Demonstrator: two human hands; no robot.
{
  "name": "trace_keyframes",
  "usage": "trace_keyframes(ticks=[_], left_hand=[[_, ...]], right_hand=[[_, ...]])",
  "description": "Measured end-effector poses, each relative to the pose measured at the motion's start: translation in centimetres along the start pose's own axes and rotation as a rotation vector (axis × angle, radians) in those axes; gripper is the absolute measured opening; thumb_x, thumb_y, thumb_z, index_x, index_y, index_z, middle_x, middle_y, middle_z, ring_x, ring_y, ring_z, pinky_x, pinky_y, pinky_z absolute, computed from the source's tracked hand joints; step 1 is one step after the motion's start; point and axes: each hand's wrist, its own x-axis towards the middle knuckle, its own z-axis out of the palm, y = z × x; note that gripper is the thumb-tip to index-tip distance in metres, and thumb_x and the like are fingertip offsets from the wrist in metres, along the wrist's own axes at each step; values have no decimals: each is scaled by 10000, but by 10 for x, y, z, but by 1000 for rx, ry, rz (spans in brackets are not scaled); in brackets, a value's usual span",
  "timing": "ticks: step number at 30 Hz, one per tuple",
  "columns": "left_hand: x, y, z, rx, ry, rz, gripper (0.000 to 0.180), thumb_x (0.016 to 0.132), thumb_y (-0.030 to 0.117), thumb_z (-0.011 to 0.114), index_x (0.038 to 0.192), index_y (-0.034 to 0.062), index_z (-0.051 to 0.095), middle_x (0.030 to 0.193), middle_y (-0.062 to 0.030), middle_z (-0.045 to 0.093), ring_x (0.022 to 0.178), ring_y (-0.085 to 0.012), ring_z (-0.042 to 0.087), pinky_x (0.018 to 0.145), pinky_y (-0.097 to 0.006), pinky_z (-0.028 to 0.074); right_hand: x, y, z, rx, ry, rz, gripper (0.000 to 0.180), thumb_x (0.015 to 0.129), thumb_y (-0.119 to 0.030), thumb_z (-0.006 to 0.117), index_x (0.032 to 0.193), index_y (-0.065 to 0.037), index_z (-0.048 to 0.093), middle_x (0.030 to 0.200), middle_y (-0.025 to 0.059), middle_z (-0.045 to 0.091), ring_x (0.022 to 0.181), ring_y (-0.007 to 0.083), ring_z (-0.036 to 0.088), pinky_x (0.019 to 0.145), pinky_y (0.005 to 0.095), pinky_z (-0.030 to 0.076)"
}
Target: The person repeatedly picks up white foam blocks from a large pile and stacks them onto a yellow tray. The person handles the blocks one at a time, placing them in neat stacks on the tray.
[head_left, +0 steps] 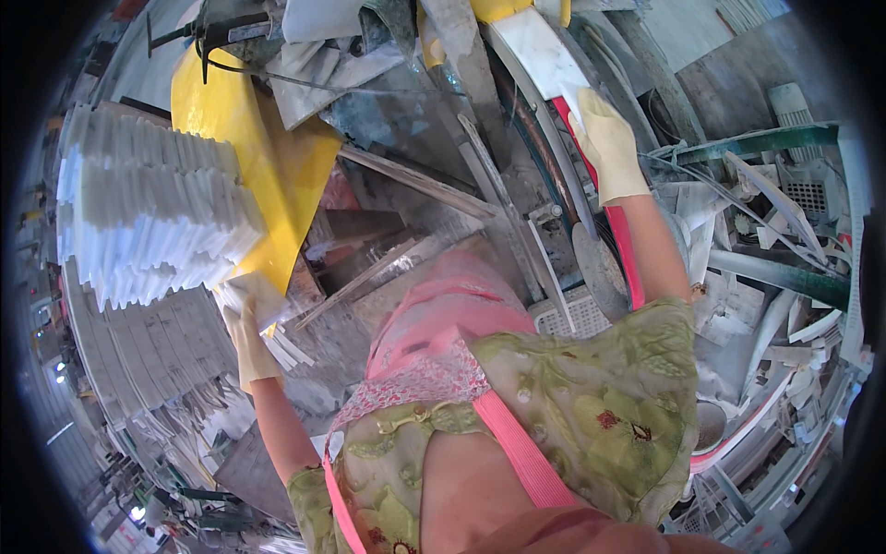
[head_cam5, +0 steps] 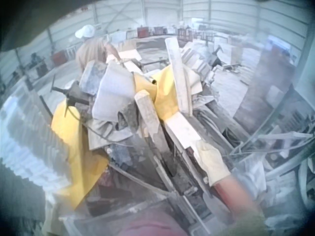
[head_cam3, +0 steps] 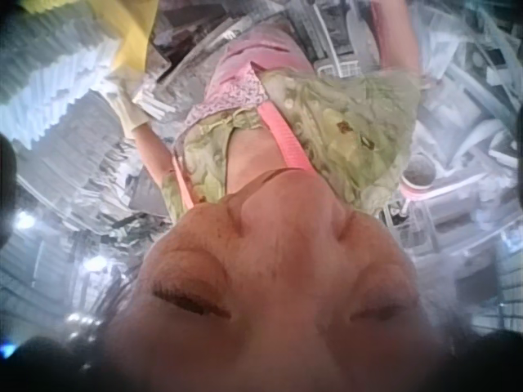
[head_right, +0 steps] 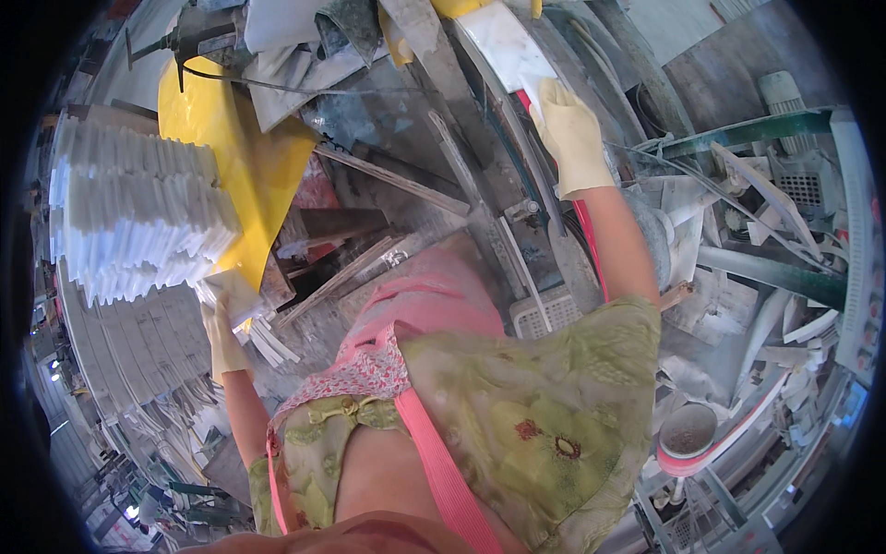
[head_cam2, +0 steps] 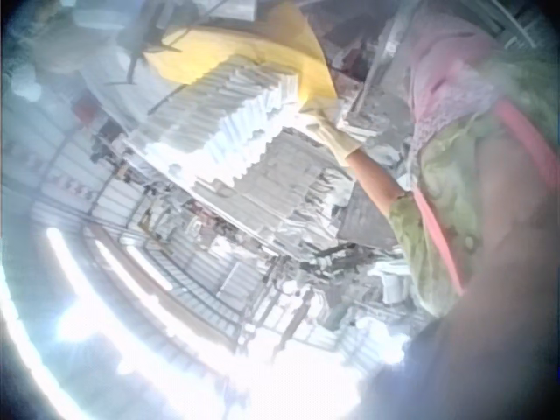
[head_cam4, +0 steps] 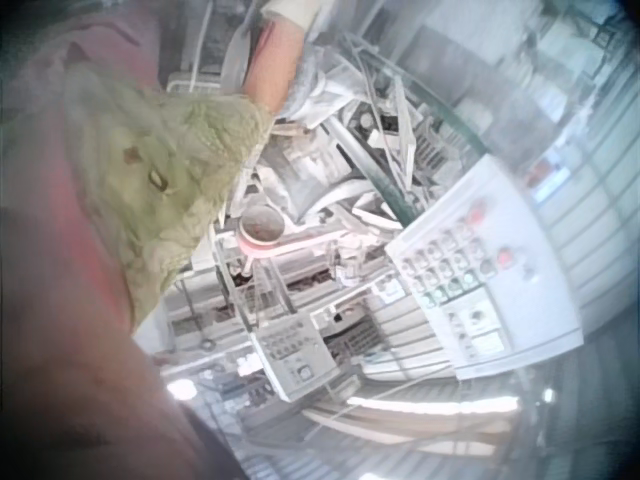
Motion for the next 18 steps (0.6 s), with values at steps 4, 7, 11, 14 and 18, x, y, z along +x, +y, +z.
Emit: trace_keyframes(ticks=[4,7,11,14,18], left_hand=[[5,-12,-4,-29,-8,-12,702,872,339,726,1421,-28,488,1343,-200,585,1239,-286,570,1056,-378,435],[15,-23,-10,-12,-1,-7,715,869,314,729,1441,-28,472,1347,-198,583,1239,-289,569,1057,-383,435],[17,-20,-10,-22,22,-59,742,862,250,734,1482,-29,438,1359,-192,578,1243,-297,565,1062,-388,430],[4,-5,-2,-56,9,-99,709,885,261,721,1482,-6,448,1370,-166,575,1277,-271,555,1070,-376,426],[-16,11,3,-176,-28,-35,701,907,302,696,1502,24,453,1428,-108,569,1313,-221,552,1089,-356,420]], right_hand=[[28,5,-1,-160,139,-227,641,910,-271,675,1455,-7,466,1429,179,576,1357,304,528,1167,430,381],[42,-5,4,-181,-68,-213,692,894,-264,683,1495,-32,431,1517,139,503,1433,257,450,1210,444,315],[64,-16,0,-264,-221,-187,958,741,-211,813,1549,-34,330,1591,154,404,1482,266,383,1221,439,310],[84,-8,-3,-254,-247,-283,1022,694,-238,856,1546,-21,336,1578,155,421,1476,257,392,1232,436,289],[96,13,5,-94,-155,-473,959,663,-233,864,1493,-7,439,1527,171,484,1452,261,420,1234,379,274]])
